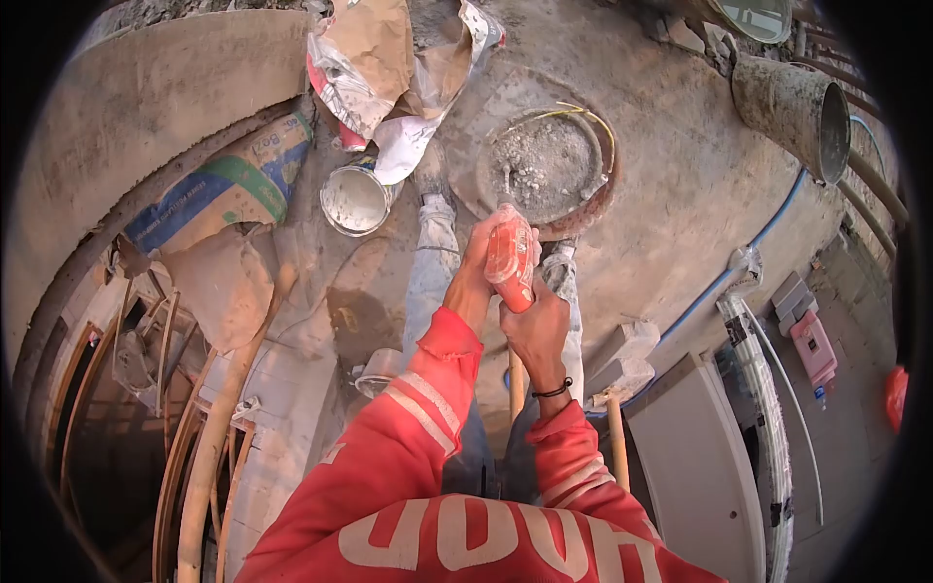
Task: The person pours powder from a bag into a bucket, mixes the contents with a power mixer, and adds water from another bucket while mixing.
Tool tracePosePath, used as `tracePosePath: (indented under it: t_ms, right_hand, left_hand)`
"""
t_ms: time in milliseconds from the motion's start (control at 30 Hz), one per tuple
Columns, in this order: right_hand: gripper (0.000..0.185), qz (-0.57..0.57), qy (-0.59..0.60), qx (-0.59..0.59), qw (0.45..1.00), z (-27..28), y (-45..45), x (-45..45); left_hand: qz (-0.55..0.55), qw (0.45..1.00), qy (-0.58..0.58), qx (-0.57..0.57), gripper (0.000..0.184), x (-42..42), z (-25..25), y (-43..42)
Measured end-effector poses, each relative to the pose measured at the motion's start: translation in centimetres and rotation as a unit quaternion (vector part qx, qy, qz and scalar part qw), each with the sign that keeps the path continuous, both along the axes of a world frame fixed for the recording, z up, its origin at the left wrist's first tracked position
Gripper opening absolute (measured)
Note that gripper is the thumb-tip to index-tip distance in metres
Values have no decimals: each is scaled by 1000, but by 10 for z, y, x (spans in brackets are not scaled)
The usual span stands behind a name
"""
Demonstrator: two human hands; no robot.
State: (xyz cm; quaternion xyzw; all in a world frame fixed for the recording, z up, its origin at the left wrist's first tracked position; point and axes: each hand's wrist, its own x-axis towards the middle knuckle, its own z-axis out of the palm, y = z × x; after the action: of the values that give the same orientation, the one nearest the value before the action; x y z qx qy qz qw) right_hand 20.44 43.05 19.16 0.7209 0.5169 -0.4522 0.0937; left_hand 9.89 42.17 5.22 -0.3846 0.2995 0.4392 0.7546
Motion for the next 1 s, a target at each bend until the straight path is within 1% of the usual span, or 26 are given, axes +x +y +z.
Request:
tracePosePath:
  t_ms: [100, 300, 400, 433, 500, 600, 700, 800, 900, 933, 1000]
  right_hand:
    - [26, -5, -5, 10, 1000, 1, 5, -2]
    - [26, -20, -25, 8, 999, -1, 17, 6]
    - [29, -28, -11, 14, 999, -4, 25, 14]
    - [30, -33, -3, 17, 999, -5, 27, 16]
    - [26, -20, -13, 23, 999, -7, 32, 19]
    - [24, -15, -15, 27, 999, -8, 40, 23]
    - [25, -1, -13, 27, 1000, -6, 48, 28]
    - [27, -1, -14, 23, 1000, 3, 66, 31]
    - [28, -9, -22, 17, 1000, 4, 77, 37]
    - [28, -11, -27, 15, 999, 3, 80, 42]
    - [29, -20, -31, 11, 999, -3, 85, 51]
  left_hand:
    - [6, 998, -4, -61, 30, -1, 14, 17]
    - [-6, 996, -16, -90, 25, 8, 13, 36]
    - [14, 998, 23, -48, 25, 17, 10, 43]
    - [15, 998, 0, -62, 25, 18, 9, 46]
    - [16, 995, -46, -90, 26, 20, 8, 52]
    - [-7, 997, -56, -49, 29, 20, 8, 58]
    - [-33, 998, -20, -40, 29, 23, 6, 66]
    - [-32, 999, -4, -31, 30, 28, 6, 76]
    - [7, 997, -14, -76, 30, 37, 11, 88]
    - [8, 998, -6, -67, 31, 40, 8, 91]
    - [-23, 999, 10, -40, 29, 44, 6, 98]
